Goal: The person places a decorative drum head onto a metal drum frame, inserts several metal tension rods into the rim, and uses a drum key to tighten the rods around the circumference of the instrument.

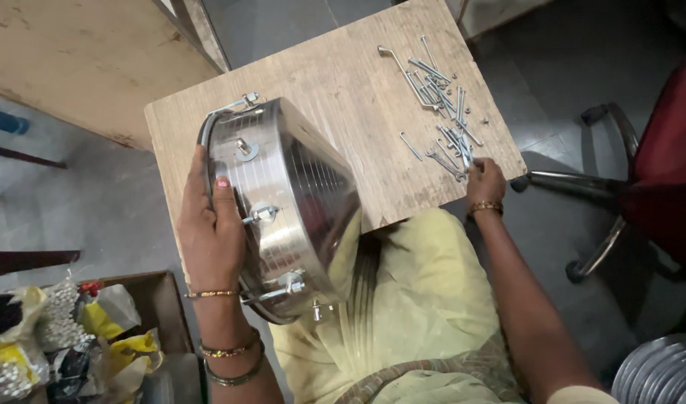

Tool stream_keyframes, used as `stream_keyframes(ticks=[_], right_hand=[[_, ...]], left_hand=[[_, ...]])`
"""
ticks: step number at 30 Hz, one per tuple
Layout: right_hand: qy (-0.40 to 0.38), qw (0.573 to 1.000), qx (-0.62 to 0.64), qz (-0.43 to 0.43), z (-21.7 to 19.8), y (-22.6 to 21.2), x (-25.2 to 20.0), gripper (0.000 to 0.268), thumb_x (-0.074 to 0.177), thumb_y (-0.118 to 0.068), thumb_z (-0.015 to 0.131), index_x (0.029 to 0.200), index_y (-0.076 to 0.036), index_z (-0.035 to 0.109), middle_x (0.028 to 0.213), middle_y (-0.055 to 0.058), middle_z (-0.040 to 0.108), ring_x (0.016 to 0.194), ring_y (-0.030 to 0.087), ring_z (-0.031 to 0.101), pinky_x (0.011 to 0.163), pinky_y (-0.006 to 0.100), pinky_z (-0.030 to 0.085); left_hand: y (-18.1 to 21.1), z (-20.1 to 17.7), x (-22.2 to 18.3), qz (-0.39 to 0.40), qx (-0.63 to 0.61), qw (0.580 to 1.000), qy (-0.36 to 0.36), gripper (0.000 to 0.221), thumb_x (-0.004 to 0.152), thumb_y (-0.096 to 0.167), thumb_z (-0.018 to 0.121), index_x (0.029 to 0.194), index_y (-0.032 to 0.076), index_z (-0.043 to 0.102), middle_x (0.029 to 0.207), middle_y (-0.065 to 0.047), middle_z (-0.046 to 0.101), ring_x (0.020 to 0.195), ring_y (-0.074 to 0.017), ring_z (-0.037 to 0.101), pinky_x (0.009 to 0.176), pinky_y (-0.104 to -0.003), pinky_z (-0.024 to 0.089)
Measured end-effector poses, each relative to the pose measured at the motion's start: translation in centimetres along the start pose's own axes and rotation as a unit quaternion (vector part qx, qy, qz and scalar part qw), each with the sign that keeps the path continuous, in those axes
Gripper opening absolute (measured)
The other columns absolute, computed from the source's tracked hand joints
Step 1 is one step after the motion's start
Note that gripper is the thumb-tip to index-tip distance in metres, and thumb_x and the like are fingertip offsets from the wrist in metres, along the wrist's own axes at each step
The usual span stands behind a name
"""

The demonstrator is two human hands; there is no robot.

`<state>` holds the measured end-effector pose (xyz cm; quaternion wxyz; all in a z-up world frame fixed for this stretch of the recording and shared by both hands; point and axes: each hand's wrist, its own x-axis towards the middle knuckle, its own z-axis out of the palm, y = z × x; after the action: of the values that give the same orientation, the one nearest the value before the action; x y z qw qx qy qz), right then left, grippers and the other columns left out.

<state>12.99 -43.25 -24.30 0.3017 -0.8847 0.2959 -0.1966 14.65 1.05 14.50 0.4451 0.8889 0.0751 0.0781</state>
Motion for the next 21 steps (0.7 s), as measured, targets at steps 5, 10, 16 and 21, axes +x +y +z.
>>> stream_keyframes(ticks=[5, 10, 16, 21], right_hand=[[-0.023, 0.997, -0.054, 0.057, 0.5, -1.6, 1.5, 0.033, 0.084, -0.022, 0.081, 0.108, -0.004, 0.067, 0.106, 0.02, 0.068, 0.102, 0.038, 0.063, 0.087, 0.049, 0.051], [0.008, 0.995, -0.07, 0.068, 0.5, -1.9, 2.3, 0.03, 0.093, -0.02, 0.075, 0.118, -0.006, 0.066, 0.113, 0.02, 0.064, 0.105, 0.04, 0.062, 0.087, 0.051, 0.051], [-0.042, 0.988, -0.13, 0.075, -0.2, -2.4, 3.0, 0.026, 0.089, -0.024, 0.079, 0.112, -0.014, 0.074, 0.114, 0.02, 0.064, 0.106, 0.04, 0.062, 0.086, 0.052, 0.052], [-0.032, 0.992, -0.11, 0.049, -0.5, -0.6, 3.6, 0.021, 0.081, -0.022, 0.086, 0.097, -0.01, 0.079, 0.101, 0.019, 0.066, 0.094, 0.036, 0.065, 0.083, 0.046, 0.054]], left_hand=[[-1.5, 0.4, 0.6, 0.112, -0.069, 0.991, -0.007, 0.047, 0.111, 0.012, 0.053, 0.158, 0.006, 0.047, 0.123, -0.006, 0.067, 0.091, -0.0056, 0.056, 0.078, -0.024, 0.049], [-1.7, 0.5, 0.3, 0.087, -0.071, 0.994, -0.01, 0.048, 0.109, 0.013, 0.052, 0.156, 0.005, 0.047, 0.104, -0.006, 0.066, 0.077, -0.0059, 0.052, 0.067, -0.023, 0.046], [-0.9, 0.4, -0.2, 0.041, -0.027, 0.999, 0.006, 0.051, 0.107, 0.015, 0.053, 0.157, 0.009, 0.05, 0.08, -0.01, 0.055, 0.064, -0.0111, 0.043, 0.057, -0.028, 0.039], [-0.7, 0.6, -0.4, 0.046, -0.004, 0.999, 0.014, 0.051, 0.104, 0.014, 0.052, 0.154, 0.009, 0.051, 0.086, -0.013, 0.065, 0.064, -0.0144, 0.046, 0.058, -0.032, 0.042]])
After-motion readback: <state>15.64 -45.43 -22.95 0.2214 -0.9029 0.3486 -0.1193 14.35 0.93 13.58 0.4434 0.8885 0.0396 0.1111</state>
